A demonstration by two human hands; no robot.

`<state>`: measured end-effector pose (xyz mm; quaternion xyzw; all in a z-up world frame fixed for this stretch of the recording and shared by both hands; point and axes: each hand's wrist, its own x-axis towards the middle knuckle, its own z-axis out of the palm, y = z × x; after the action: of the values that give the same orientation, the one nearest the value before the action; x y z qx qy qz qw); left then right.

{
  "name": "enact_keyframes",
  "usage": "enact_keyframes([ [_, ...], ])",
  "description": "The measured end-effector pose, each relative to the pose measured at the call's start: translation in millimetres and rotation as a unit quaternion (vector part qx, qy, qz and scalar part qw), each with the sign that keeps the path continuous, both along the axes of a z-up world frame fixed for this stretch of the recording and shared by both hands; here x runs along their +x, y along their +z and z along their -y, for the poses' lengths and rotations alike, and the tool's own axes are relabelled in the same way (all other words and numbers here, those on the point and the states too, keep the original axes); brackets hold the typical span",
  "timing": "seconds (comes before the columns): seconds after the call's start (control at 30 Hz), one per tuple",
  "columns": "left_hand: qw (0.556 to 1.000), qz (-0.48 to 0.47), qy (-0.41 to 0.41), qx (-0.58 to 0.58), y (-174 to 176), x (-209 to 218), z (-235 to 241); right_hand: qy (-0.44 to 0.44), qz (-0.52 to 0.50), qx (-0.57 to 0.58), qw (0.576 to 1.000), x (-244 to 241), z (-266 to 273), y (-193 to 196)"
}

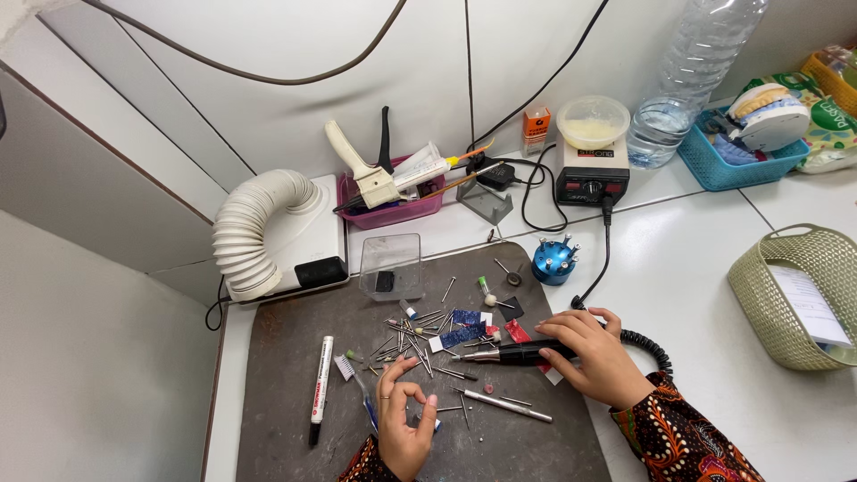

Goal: The person uses a rotary handpiece to grind and shape a yellow denture-like object. They hold the object with the left hand and operate the tool with the right hand, repeatedly adjusting the object's orientation to work on different surfaces.

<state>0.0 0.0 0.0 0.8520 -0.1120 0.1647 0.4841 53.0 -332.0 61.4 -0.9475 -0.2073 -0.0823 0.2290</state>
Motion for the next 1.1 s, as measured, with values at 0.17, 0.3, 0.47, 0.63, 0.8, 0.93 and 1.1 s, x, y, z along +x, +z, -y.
enact_keyframes([
  [0.17,1.0,-0.004,-0.002,0.003,5.1,-0.1,0.6,0.005,0.0,0.0,1.0,0.5,-0.2,0.6],
  [0.3,1.0,-0.017,-0.003,-0.009,6.3,-0.2,0.9,0.006,-0.002,0.001,1.0,1.1,-0.4,1.0],
  [0.47,1.0,-0.024,-0.003,-0.002,5.7,-0.5,0.8,0.004,-0.01,-0.002,1.0,1.4,0.0,-0.1],
  [0.63,0.999,-0.039,-0.002,-0.003,4.8,-1.2,0.7,0.007,-0.012,-0.002,1.0,1.4,0.3,-0.7],
  [0.8,0.999,-0.044,-0.001,-0.006,3.3,-1.3,0.7,0.009,-0.006,0.004,1.0,1.0,0.6,-0.5],
  [0.93,0.999,-0.043,0.003,-0.012,-0.3,-0.8,0.5,0.007,-0.015,0.0,1.0,1.3,0.4,-1.8],
  [1.1,0.999,-0.036,0.013,-0.025,-6.9,-0.1,1.3,0.005,-0.01,-0.003,1.0,1.7,-0.1,-2.3],
])
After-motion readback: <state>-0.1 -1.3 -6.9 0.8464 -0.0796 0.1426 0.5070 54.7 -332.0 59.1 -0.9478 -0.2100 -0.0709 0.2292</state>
